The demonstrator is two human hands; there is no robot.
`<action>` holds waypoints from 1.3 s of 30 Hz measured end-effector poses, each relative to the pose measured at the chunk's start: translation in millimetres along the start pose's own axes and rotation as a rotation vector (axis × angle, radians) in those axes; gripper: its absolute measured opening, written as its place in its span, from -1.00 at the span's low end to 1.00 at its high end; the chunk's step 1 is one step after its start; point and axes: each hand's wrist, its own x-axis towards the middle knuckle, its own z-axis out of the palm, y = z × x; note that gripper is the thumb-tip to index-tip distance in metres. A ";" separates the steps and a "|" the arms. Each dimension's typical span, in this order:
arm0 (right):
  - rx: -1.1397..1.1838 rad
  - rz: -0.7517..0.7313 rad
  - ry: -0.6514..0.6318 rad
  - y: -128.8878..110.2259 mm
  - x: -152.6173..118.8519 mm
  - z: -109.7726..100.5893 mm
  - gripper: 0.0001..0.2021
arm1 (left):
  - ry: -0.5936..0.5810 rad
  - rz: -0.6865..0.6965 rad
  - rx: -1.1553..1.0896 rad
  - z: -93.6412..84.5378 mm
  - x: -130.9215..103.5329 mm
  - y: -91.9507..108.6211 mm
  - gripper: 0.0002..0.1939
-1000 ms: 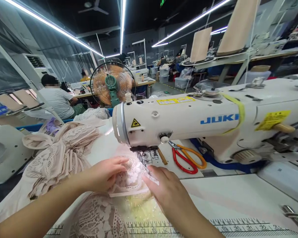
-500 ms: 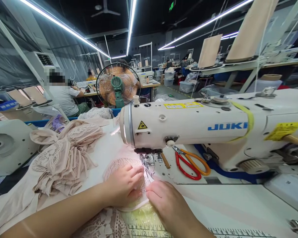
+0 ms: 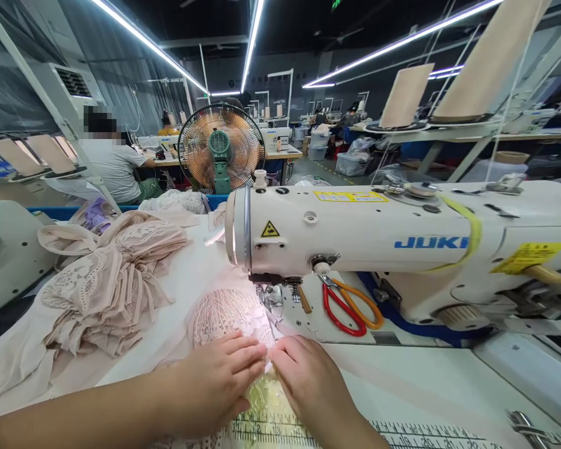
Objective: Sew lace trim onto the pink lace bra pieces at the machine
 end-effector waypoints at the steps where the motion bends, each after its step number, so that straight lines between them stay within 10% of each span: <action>1: 0.019 -0.006 -0.001 0.1 -0.1 0.2 -0.77 | 0.003 -0.006 -0.020 1.6 -2.0 1.3 -0.59; 11: 0.049 -0.103 -0.133 -1.3 6.5 -11.2 -0.81 | 0.081 0.139 -0.079 10.2 -3.2 -33.0 -0.71; 29: -0.032 -0.163 0.024 -6.0 6.6 -12.1 -0.69 | 0.025 0.199 -0.159 4.5 12.9 -62.4 -0.67; 39: -0.114 -0.011 -0.035 -11.1 24.9 -1.7 -0.73 | 0.061 0.252 -0.077 16.8 20.2 -93.5 -0.71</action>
